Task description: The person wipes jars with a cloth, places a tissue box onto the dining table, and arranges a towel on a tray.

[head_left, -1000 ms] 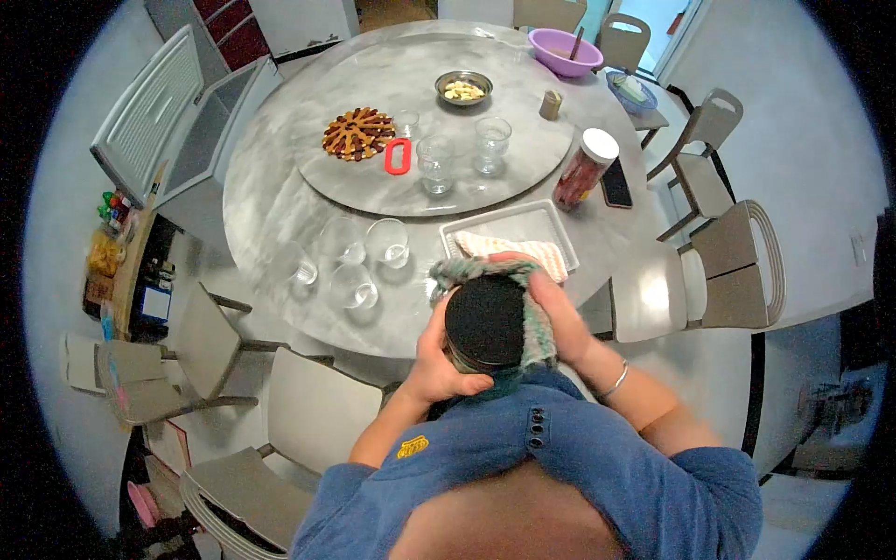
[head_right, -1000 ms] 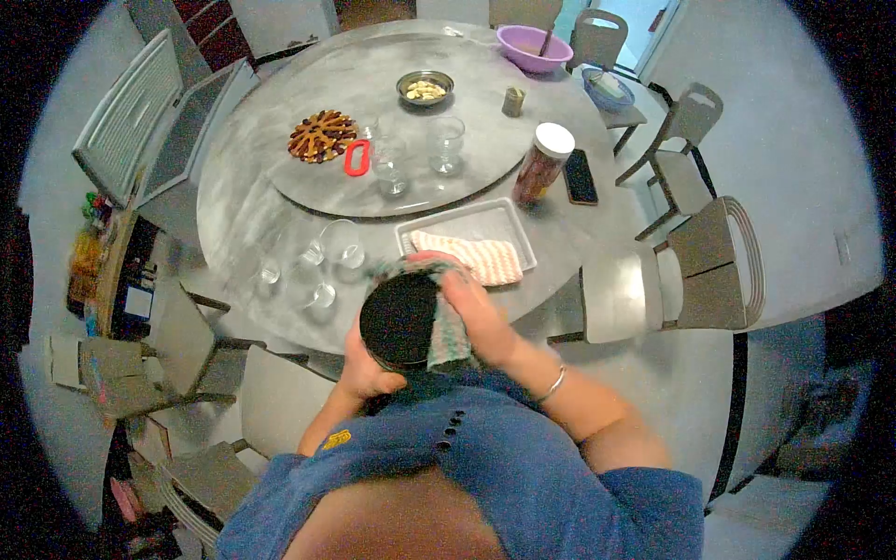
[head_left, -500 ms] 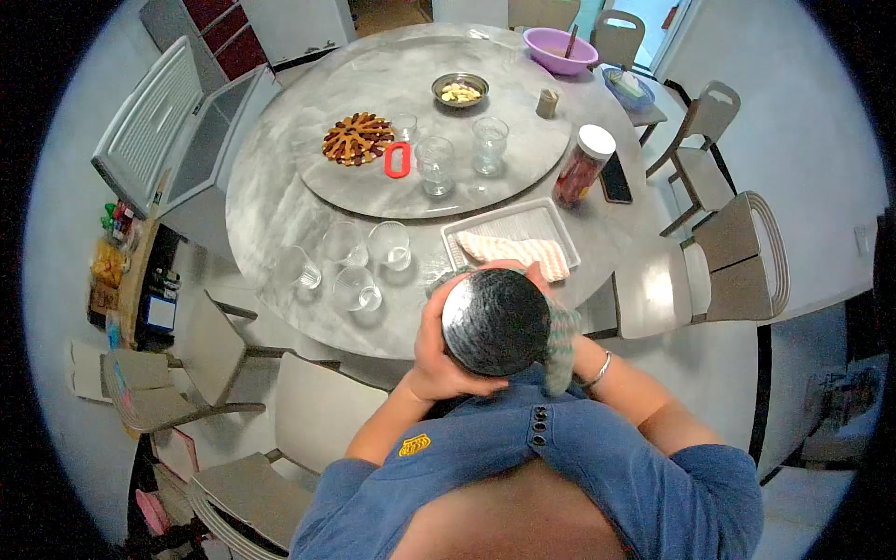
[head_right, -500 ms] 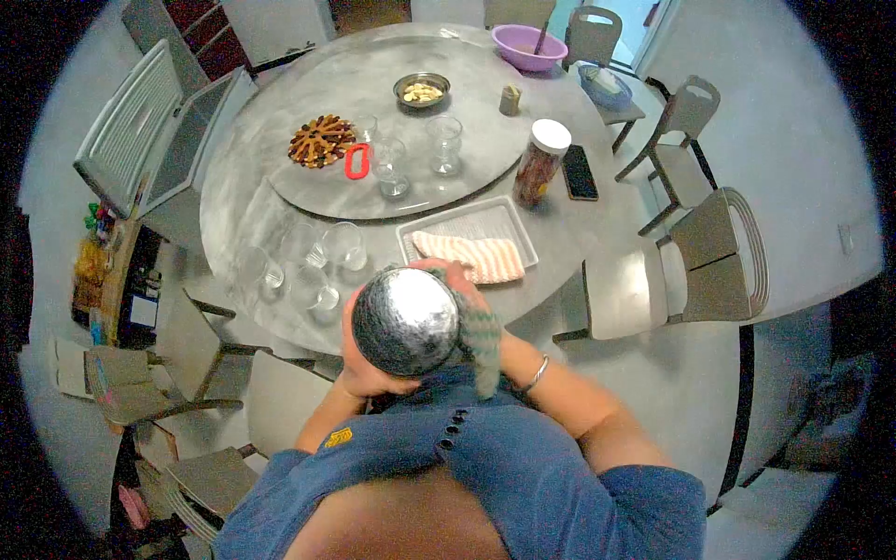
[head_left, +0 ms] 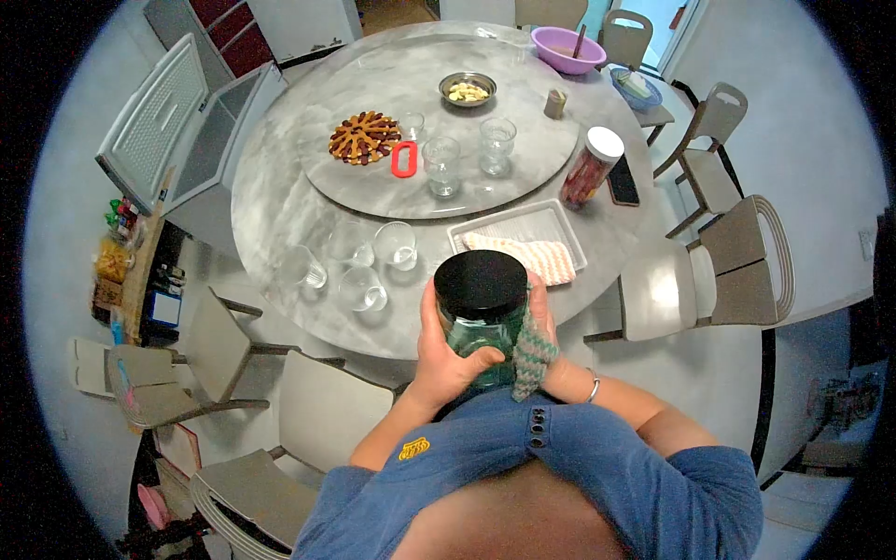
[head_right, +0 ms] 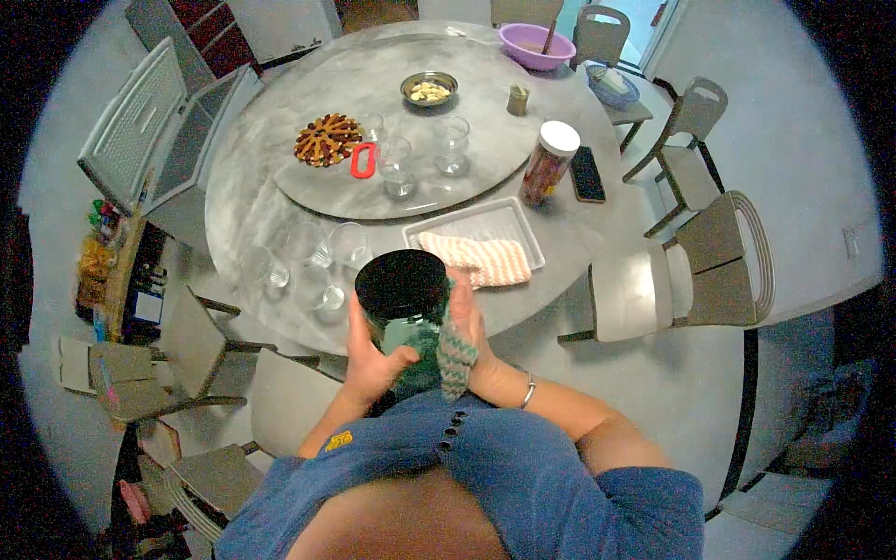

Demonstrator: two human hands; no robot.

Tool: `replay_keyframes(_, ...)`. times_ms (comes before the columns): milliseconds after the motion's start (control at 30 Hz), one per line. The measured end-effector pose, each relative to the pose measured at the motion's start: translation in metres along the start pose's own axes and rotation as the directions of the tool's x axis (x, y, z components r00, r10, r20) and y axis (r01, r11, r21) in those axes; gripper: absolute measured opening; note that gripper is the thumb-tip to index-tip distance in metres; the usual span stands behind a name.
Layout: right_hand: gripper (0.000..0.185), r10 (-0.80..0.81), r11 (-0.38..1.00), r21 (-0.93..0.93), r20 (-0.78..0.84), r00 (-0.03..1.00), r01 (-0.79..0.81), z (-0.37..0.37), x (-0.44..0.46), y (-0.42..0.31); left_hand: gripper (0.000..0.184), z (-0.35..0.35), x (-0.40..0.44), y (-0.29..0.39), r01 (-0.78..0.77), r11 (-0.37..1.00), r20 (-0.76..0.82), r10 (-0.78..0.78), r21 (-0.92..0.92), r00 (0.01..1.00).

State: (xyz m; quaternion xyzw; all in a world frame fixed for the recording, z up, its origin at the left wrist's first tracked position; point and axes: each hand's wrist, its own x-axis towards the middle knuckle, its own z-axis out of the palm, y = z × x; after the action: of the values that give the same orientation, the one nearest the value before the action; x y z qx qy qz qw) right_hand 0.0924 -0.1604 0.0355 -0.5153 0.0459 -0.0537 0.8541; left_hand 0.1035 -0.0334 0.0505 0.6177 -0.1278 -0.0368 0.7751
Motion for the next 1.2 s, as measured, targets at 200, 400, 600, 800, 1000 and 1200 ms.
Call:
replay_keyframes(200, 0.051, 0.004, 0.992, -0.125, 0.134, 0.991, 0.013, -0.008, 0.021, -0.015, 0.105, -0.001, 0.002, 0.004, -0.086, 0.993, 0.048, 0.090, -0.084, 0.995)
replay_keyframes(400, 0.041, 0.572, 0.746, 0.314, 0.148, 0.807, -0.587, -0.039, 0.008, 0.014, 0.108, -0.003, 0.006, 0.002, -0.178, 0.972, 0.198, 0.206, -0.151, 0.958)
replay_keyframes(600, 0.032, 0.600, 0.757, 0.281, 0.056, 0.798, -0.590, -0.070, 0.012, 0.053, 0.107, 0.005, 0.013, 0.000, -0.462, 0.884, 0.336, 0.414, 0.073, 0.846)
replay_keyframes(800, 0.023, -0.124, 0.673, -0.701, 0.209, 0.970, 0.238, -0.049, 0.017, 0.006, 0.108, -0.001, 0.003, -0.017, -0.112, 0.981, 0.226, 0.146, -0.158, 0.963)
replay_keyframes(1000, 0.036, 0.047, 0.916, -0.400, 0.035, 0.998, -0.029, -0.039, 0.028, -0.090, 0.105, -0.004, 0.005, -0.018, -0.136, 0.991, 0.262, 0.128, 0.012, 0.957)
replay_keyframes(1200, 0.032, 0.003, 0.233, -0.589, 0.796, 0.605, 0.774, 0.002, 0.019, -0.107, 0.091, -0.008, 0.006, -0.012, -0.132, 0.942, 0.367, 0.010, 0.309, 0.930)
